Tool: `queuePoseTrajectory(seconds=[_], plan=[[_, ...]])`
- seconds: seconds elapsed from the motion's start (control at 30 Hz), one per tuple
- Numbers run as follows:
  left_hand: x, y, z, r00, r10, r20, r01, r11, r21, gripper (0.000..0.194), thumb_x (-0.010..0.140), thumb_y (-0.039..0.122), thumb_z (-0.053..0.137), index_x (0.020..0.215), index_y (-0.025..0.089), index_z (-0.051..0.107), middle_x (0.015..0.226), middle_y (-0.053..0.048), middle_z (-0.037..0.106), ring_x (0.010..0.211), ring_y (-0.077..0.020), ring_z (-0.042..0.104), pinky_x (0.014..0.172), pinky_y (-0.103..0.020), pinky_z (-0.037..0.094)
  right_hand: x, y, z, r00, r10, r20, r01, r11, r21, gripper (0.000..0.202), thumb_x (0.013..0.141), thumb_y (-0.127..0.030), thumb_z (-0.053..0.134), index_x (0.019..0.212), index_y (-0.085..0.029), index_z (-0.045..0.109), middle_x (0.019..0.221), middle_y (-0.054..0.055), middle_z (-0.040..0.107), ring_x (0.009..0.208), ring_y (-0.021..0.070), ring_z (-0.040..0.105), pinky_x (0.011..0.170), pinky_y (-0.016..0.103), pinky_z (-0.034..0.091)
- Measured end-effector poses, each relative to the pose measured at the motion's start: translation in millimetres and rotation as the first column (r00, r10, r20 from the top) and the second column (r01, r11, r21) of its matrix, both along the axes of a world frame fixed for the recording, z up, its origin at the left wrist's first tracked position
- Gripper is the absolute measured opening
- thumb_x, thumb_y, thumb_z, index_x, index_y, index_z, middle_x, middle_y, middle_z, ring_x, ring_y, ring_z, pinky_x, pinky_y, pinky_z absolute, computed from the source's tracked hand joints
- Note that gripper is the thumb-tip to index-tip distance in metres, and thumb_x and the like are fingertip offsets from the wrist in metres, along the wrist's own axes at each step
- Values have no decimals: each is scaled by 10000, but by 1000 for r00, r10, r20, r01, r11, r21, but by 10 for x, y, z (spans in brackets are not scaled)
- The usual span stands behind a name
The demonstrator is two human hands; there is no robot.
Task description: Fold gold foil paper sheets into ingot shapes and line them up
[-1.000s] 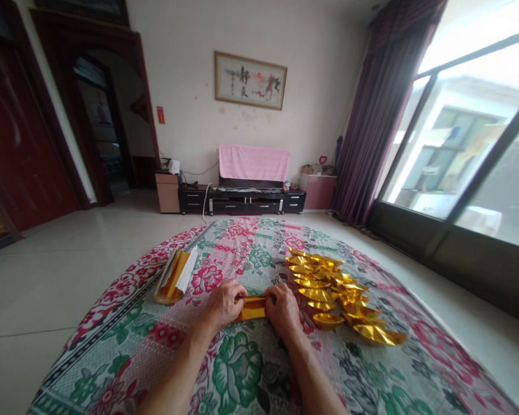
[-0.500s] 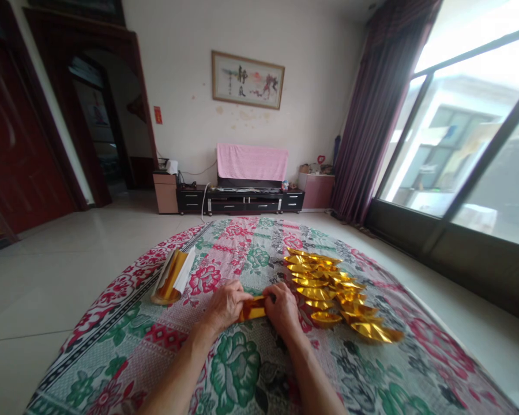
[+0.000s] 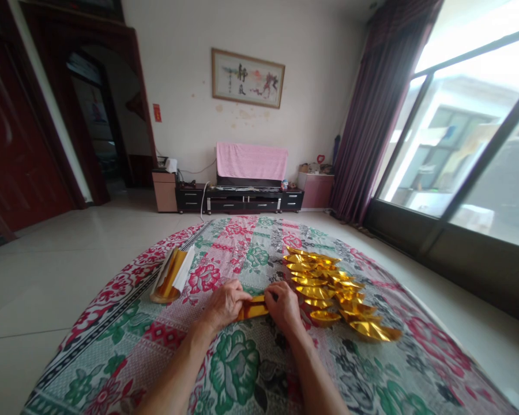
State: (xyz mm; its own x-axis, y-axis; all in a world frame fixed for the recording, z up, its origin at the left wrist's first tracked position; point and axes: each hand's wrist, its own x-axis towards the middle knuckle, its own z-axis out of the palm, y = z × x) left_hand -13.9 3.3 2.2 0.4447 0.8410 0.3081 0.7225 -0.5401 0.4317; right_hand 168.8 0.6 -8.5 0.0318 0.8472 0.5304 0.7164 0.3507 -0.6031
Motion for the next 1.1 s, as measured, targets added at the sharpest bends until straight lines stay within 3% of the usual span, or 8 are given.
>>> queuePoseTrajectory(seconds=[0.47, 1.1], plan=[[1, 12, -29, 1000, 10, 8, -10, 1000, 13, 336, 779, 134, 438, 909, 269, 716, 792, -23, 566, 803, -136, 518, 720, -230, 426, 12, 14, -39, 999, -6, 42, 7, 1000, -21, 198, 731, -131, 517, 698, -189, 703, 825, 43, 642, 783, 142, 578, 757, 220, 432], [-3, 20, -34, 1000, -1, -25, 2, 999, 43, 351, 759, 121, 434, 901, 269, 718, 773, -26, 547, 775, -134, 521, 707, -230, 421, -66, -46, -3, 992, -33, 119, 43, 995, -87, 164, 769, -214, 549, 715, -227, 703, 877, 32, 614, 829, 159, 510, 781, 248, 378]])
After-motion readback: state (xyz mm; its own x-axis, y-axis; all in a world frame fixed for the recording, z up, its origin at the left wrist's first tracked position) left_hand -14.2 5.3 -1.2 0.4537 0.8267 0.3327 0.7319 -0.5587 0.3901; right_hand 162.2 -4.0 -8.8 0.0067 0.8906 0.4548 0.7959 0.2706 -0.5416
